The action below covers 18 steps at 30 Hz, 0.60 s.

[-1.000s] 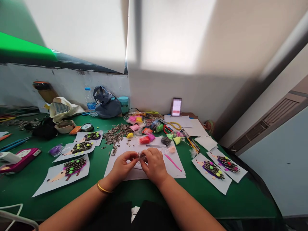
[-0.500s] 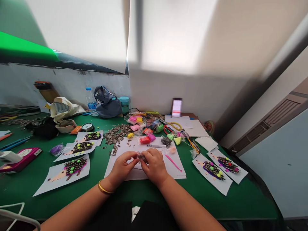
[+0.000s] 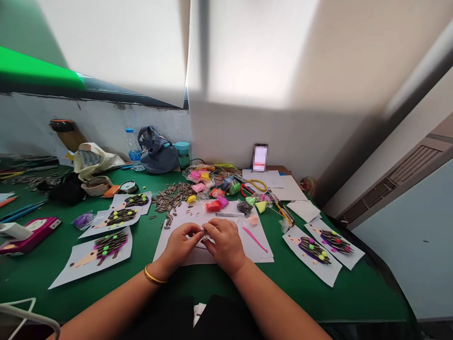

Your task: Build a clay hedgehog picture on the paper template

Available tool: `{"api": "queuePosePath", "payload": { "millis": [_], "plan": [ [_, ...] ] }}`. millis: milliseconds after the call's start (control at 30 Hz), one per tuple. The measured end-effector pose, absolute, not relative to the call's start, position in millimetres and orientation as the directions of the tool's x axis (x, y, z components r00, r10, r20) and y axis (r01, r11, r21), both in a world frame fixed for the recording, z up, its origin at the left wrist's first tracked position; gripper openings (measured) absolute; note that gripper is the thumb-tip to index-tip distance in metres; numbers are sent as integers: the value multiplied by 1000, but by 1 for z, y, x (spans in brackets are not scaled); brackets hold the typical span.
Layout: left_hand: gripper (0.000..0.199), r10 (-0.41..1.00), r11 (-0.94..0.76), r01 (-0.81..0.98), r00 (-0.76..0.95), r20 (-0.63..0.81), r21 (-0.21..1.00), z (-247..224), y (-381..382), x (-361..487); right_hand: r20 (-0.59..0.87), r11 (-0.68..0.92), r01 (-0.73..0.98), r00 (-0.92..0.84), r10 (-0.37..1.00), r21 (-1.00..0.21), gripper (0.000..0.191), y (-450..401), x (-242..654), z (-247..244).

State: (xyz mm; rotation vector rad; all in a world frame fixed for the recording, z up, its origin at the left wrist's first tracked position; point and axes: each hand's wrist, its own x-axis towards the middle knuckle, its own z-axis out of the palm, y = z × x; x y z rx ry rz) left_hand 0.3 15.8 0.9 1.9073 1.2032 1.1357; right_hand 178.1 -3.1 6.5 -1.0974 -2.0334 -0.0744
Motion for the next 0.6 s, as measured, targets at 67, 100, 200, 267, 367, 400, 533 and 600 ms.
{"api": "queuePosePath", "payload": {
  "millis": [67,100,200,267,367,400,533,600],
  "plan": [
    [11,916,-393,377,242,320,838,0,17,0,668,614,731,-301,681,-297,19,-4,178,8],
    [12,916,-393,384,247,317,836,-1,17,0,665,609,736,-299,685,-296,16,-4,179,9],
    [13,912,-408,465,235,335,786,1,17,0,659,601,745,-302,689,-288,12,-4,179,10],
    [14,904,-428,528,243,353,734,3,15,-1,658,603,748,-308,687,-278,12,-4,180,9],
    [15,897,-442,579,268,351,685,6,13,-2,665,608,749,-318,676,-261,12,-3,181,7],
    [15,899,-438,582,271,345,685,6,13,-2,669,613,748,-321,671,-256,12,-2,181,7],
    [15,913,-404,507,269,306,761,4,15,-1,661,627,734,-338,670,-260,11,-2,180,7],
    [14,920,-376,427,276,278,822,2,18,0,651,625,730,-337,680,-276,11,-3,178,5]
  ]
}}
